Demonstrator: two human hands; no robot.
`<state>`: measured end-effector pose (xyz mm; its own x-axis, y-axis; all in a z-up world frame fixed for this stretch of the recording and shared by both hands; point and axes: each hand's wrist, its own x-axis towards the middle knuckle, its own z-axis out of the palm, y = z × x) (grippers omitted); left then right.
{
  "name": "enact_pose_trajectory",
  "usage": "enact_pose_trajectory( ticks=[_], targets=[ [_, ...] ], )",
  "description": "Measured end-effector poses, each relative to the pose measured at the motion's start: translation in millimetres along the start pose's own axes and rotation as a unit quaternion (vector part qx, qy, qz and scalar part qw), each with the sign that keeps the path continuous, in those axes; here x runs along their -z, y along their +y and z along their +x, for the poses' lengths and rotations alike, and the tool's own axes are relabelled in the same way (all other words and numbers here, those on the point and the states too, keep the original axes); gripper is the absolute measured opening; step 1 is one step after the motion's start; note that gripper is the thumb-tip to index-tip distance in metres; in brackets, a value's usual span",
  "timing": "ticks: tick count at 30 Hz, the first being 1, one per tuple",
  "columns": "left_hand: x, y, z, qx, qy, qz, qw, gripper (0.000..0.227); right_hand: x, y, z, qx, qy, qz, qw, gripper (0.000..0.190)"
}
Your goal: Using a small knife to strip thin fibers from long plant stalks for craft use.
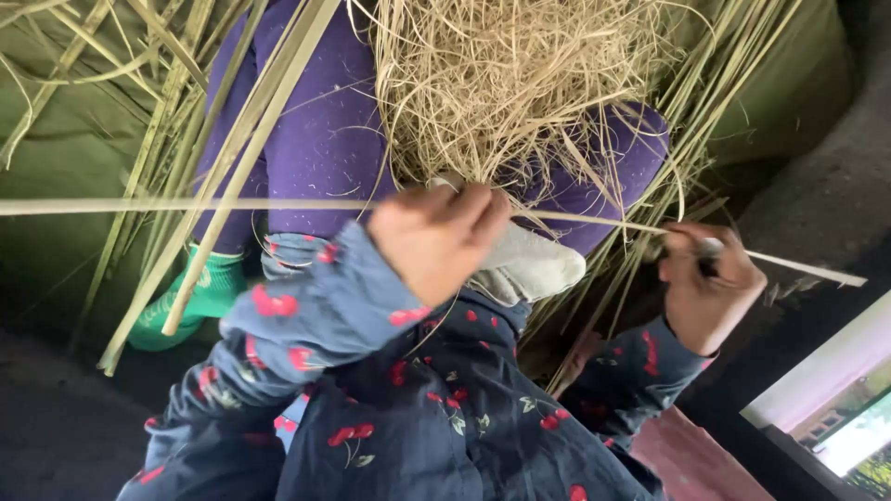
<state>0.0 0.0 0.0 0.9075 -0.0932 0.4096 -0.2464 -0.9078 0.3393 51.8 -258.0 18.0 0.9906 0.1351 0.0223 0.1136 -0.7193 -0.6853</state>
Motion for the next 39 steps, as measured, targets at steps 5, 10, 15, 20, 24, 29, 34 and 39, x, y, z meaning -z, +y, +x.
enact_pose_trajectory(
  ticks=[5, 10, 15, 20, 24, 29, 34, 39],
  targets=[
    [22, -29, 7, -0.044, 0.199, -0.038, 0.978, 0.01, 0, 24, -12, -0.073, 0.059, 0.145, 0.985, 0.003],
    [2, -10, -5, -0.012, 0.286, -0.179, 0.941, 0.002, -16, 31, -13, -0.131, 0.094, 0.238, 0.958, 0.007],
    [-16, -13, -13, 0.062, 0.213, -0.235, 0.946, 0.014, -28, 26, -10, -0.228, 0.089, 0.339, 0.908, 0.016],
    [-60, -54, -34, 0.209, 0.198, -0.04, 0.957, 0.002, -35, 106, -24, -0.272, 0.046, 0.417, 0.866, 0.02],
    [-67, -96, -53, 0.283, 0.129, 0.041, 0.949, 0.013, -41, 167, -42, -0.366, 0.059, 0.541, 0.755, 0.014],
    [-95, -124, -79, 0.352, 0.018, 0.155, 0.923, 0.026, -51, 178, -49, -0.369, 0.251, 0.36, 0.82, 0.032],
    [-104, -140, -84, 0.363, 0.032, 0.152, 0.919, 0.017, -44, 128, -34, -0.337, 0.273, 0.39, 0.813, 0.015],
    [-108, -145, -75, 0.29, 0.037, 0.273, 0.917, 0.001, -27, 53, -15, -0.246, 0.259, 0.232, 0.905, 0.012]
  ],
)
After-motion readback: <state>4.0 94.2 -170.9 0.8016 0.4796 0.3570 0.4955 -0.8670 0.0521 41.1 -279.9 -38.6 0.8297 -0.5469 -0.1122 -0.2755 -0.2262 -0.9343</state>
